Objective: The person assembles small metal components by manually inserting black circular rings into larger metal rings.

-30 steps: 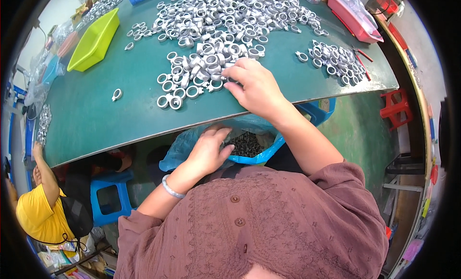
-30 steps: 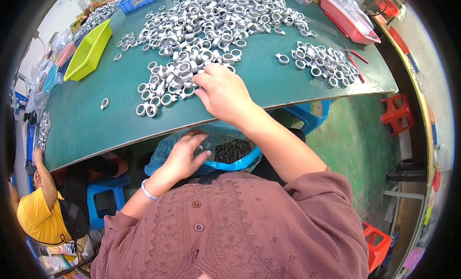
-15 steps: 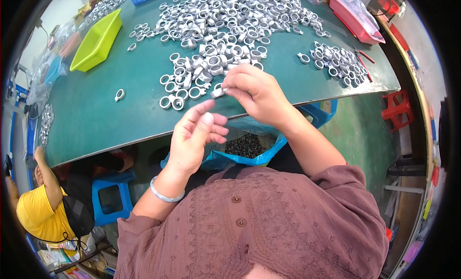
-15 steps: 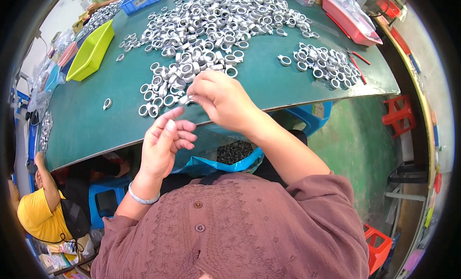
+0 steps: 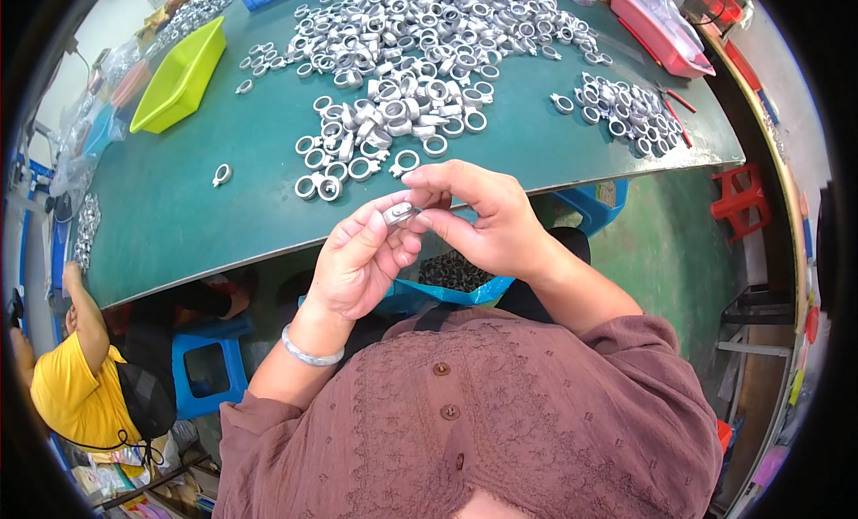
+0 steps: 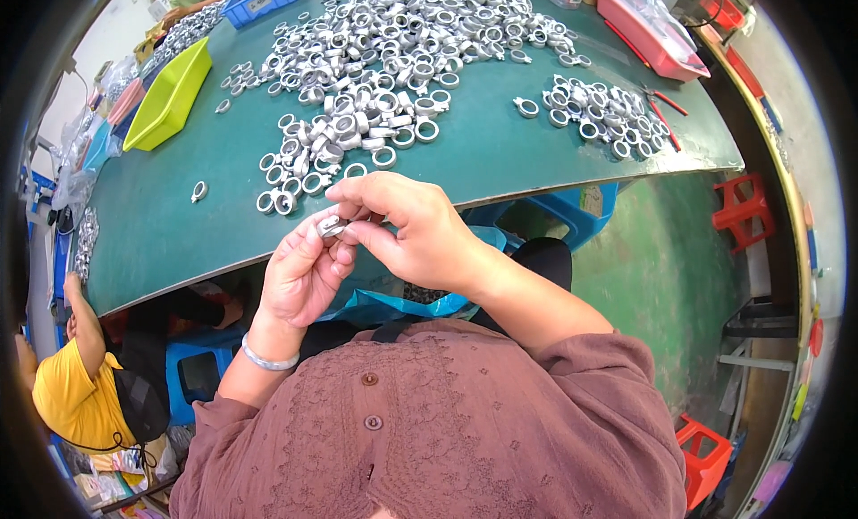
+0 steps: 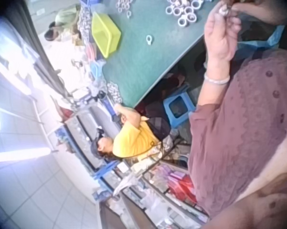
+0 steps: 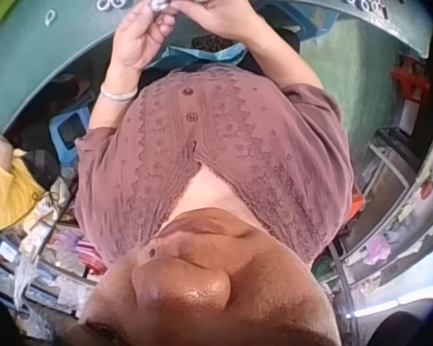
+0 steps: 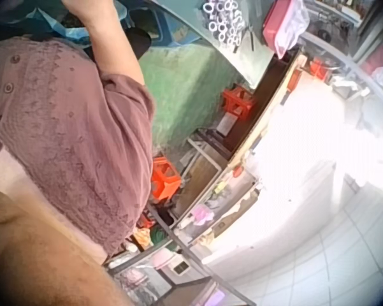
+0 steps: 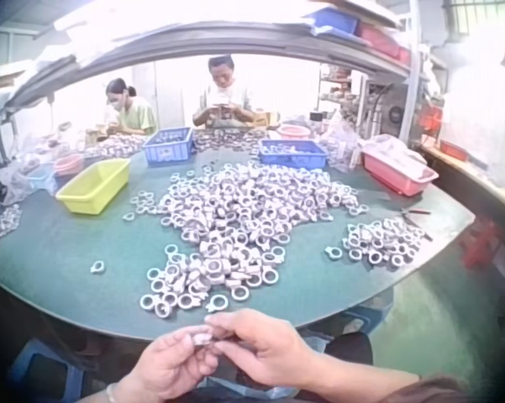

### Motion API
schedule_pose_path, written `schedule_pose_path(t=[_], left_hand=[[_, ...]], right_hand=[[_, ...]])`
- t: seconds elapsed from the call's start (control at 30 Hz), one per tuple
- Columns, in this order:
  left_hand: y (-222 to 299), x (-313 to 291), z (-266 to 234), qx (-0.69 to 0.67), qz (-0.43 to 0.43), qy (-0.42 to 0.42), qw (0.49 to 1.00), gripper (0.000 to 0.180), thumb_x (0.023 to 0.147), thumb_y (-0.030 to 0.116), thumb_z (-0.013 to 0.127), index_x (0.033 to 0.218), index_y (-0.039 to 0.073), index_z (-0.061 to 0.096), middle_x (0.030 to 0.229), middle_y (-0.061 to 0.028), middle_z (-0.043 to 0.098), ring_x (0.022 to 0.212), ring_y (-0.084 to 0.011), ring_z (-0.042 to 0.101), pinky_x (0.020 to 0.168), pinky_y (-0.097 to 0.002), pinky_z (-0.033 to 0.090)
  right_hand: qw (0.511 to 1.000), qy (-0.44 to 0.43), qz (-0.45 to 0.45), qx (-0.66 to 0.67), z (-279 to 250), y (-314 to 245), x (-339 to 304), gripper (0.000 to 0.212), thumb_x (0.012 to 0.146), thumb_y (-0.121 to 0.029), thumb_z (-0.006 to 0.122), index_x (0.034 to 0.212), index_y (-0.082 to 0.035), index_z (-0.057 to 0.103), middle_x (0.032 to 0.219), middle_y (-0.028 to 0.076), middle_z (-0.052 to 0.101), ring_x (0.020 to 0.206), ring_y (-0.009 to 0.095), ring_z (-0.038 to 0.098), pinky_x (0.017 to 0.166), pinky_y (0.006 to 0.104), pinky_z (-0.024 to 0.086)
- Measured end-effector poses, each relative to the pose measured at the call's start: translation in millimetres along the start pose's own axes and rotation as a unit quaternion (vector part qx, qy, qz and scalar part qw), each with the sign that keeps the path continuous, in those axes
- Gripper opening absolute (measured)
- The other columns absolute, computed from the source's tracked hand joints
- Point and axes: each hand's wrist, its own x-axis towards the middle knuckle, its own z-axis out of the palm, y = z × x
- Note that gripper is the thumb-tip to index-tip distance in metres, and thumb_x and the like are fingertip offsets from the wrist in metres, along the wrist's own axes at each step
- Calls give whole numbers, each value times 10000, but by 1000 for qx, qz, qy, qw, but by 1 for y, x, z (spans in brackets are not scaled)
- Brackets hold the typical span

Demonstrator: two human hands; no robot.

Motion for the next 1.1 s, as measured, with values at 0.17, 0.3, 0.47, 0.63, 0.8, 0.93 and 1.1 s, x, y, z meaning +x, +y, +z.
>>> schedule_pose_path(t=[0.17, 0.3, 0.47, 0.63, 0.8, 0.93, 1.1], left_hand=[[-3, -2, -3, -7, 4, -8, 1000, 408, 897, 211, 494, 1226, -20, 421, 1053, -119, 568, 833, -148, 562, 719, -250, 463], [-4, -3, -1, 17, 28, -3, 999, 405, 893, 171, 500, 1237, -23, 409, 1084, -126, 552, 840, -142, 560, 726, -243, 468], [-4, -3, 5, 56, 44, 4, 997, 389, 883, 111, 510, 1229, -37, 414, 1088, -126, 549, 844, -128, 562, 731, -224, 477], [-4, -3, 7, 82, 57, 24, 995, 372, 873, 74, 517, 1216, -39, 430, 1062, -118, 563, 842, -119, 567, 729, -220, 478], [-6, -4, 11, 189, 112, 64, 973, 379, 844, 23, 536, 1206, -39, 443, 1016, -114, 575, 867, -155, 575, 722, -232, 484], [-7, -6, 19, 248, 131, 76, 957, 361, 862, 30, 517, 1209, -36, 442, 1035, -108, 575, 911, -162, 574, 780, -271, 491], [-6, -7, 22, 157, 122, 77, 977, 339, 910, 121, 445, 1201, -53, 442, 1043, -128, 574, 921, -192, 585, 802, -300, 500]], right_hand=[[1000, 0, -7, 1, 2, -3, -2, 326, 703, 58, 633, 1015, -7, 569, 837, 101, 603, 739, 184, 619, 660, 273, 501], [1000, 6, -15, -6, 2, -3, -4, 307, 700, 43, 642, 995, -8, 573, 858, 103, 603, 743, 189, 621, 667, 274, 503], [1000, 1, 1, -7, -1, -6, -6, 306, 689, 17, 663, 981, -22, 581, 874, 98, 599, 752, 194, 611, 672, 277, 496], [999, 15, -31, -33, -2, -6, -6, 266, 664, 6, 682, 915, -34, 604, 844, 82, 590, 754, 197, 586, 657, 279, 479], [999, -2, 9, -31, -5, -4, -9, 203, 695, -5, 677, 886, -25, 612, 806, 74, 586, 726, 174, 588, 636, 262, 472], [990, 3, 117, 79, -3, -4, -12, 131, 764, -20, 646, 890, -13, 611, 784, 48, 584, 709, 105, 574, 628, 235, 459], [975, 11, 178, 131, -2, -7, -12, 112, 780, -12, 628, 890, -8, 609, 790, 40, 583, 725, 90, 568, 646, 229, 459]])
